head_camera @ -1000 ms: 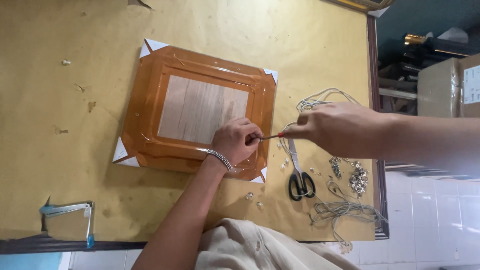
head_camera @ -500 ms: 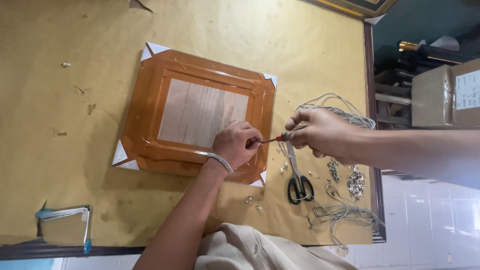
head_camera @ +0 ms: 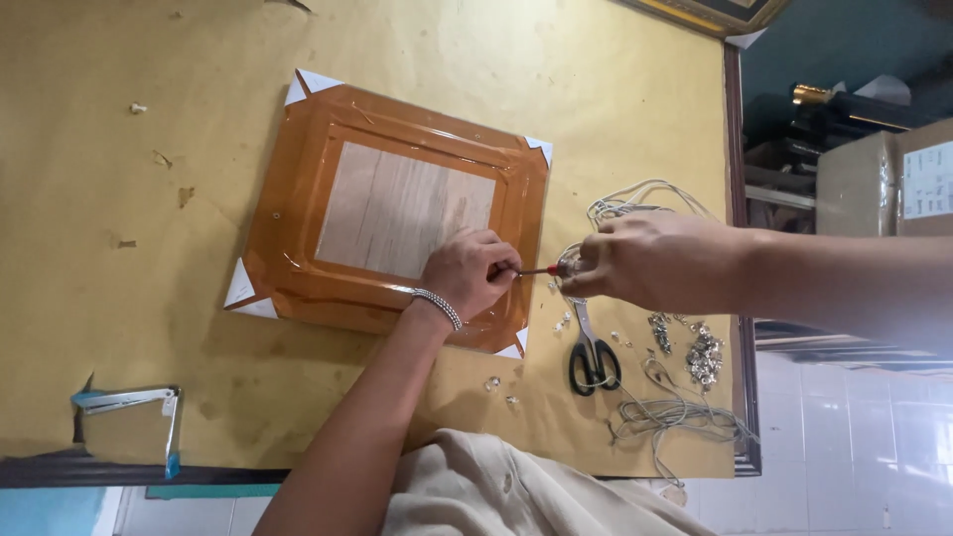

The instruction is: Attaching metal hanging hardware to the back of a wooden picture frame using a manual screwdriver.

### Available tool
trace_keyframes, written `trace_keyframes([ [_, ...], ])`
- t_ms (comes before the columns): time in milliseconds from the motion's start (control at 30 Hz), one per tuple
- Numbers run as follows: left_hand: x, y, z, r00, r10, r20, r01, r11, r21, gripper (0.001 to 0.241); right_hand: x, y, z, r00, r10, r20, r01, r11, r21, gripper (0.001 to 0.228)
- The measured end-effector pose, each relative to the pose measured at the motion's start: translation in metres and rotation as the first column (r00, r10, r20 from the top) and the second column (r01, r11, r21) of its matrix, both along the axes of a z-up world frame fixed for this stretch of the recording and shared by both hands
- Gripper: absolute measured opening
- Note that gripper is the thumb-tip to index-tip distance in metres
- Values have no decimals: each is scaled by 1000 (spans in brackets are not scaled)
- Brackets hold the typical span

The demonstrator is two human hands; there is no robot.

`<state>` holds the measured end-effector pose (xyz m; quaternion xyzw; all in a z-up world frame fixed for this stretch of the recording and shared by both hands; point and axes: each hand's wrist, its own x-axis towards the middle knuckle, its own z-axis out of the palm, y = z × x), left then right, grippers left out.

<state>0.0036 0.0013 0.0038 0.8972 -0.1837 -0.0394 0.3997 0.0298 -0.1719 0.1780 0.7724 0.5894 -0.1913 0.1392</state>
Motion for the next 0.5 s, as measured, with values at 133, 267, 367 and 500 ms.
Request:
trace_keyframes([
  [133,-3,-3,-5,1000,1,11,-1,1000,6,4,-14,22,8,492,-843,-217,820,532,-211,28],
  [267,2,1,-5,999,6,32,-7,999,32,6,-10,19,4,-159,-837,-524,956,1,-292,26],
  [367,0,-1,2,1000,-15,18,15,1000,13,6,-9,10,6,-461,-623,-632,878,-217,-427,38],
  [500,3,0,0,999,-17,30,17,1000,-1,7,4,8,17,-89,-928,-362,916,66,-395,40],
])
